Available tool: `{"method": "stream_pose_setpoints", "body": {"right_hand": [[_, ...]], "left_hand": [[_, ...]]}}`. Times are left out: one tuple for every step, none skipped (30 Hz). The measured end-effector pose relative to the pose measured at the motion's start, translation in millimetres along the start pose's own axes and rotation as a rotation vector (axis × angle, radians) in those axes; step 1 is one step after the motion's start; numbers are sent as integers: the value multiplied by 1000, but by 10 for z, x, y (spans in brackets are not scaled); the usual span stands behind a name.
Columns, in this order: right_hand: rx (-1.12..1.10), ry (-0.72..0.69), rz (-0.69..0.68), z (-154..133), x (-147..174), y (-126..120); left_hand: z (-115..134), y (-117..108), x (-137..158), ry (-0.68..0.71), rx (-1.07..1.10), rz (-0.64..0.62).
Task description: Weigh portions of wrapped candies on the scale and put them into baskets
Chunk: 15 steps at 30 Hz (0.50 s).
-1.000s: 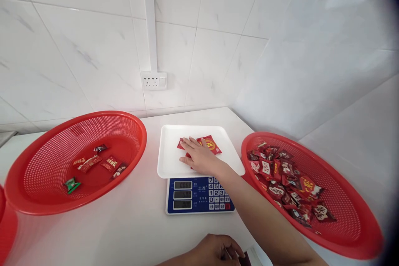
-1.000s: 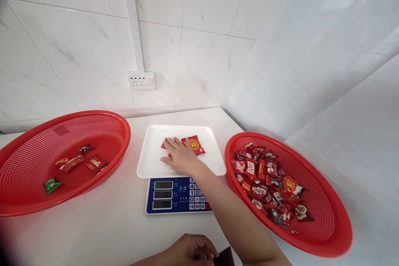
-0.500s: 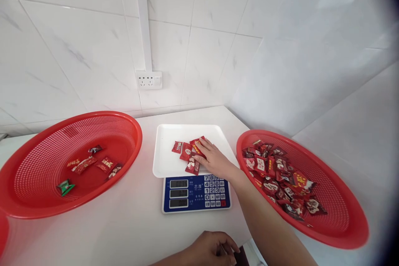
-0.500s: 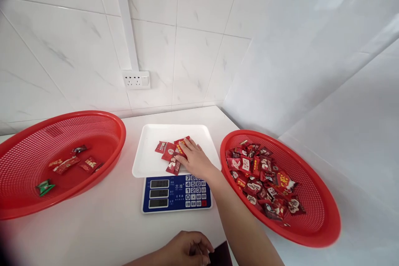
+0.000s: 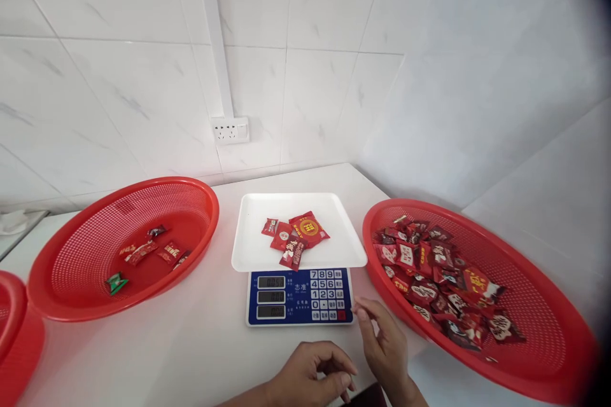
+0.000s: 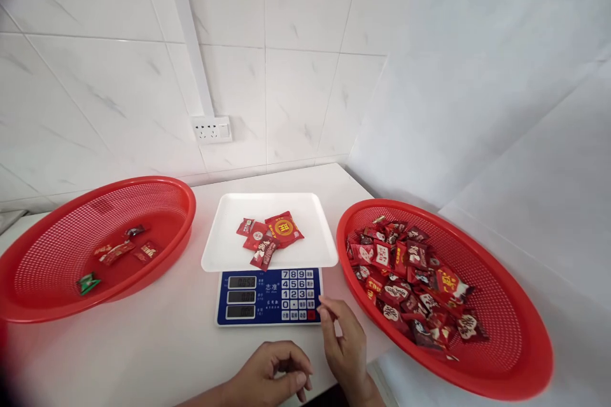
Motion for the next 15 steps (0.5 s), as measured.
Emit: {"method": "stream_pose_setpoints", "body": {"right_hand": [[1,59,10,44,96,-25],[1,123,7,84,181,-40],[-4,186,-6,121,252,-49],[-12,241,-21,151,310,-53],[-24,283,-32,175,352,-54],[-40,313,-33,193,378,-54],[-60,333,-29,206,391,-52],[-82,347,-22,216,393,-49],[-106,357,-19,224,388,-42],[-126,367,-19,232,382,-34],[-144,376,-23,241,378,-26],[-157,384,-27,250,378,-18],[-167,390,-32,261,383,-12],[-174,398,-33,273,393,-9],[-180,408,-31,285,406,-9]], "left_hand": [[101,-43,26,31,-49,32],[214,-97,55,75,-133,62],[335,-161,84,134,-251,92],[463,-234,110,221,-406,125],[590,-311,131,331,-575,160],[703,-398,141,431,-727,213],[796,-496,137,497,-861,293],[867,-599,115,521,-973,381],[918,-702,77,506,-1067,465],[953,-796,28,466,-1147,537],[974,-875,-29,413,-1218,586],[985,-936,-88,359,-1280,614],[990,-979,-145,309,-1331,625],[991,-1007,-196,264,-1370,625],[990,-1023,-242,223,-1396,617]]}}
Point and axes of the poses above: each hand's wrist, its own x-axis away from the middle knuckle, its own y-axis out of the palm, z = x × y, the point moved 3 cm from there along -x, towards the middle knuckle, and after that the axes turned 12 degrees about -x, right-handed, at the moved point
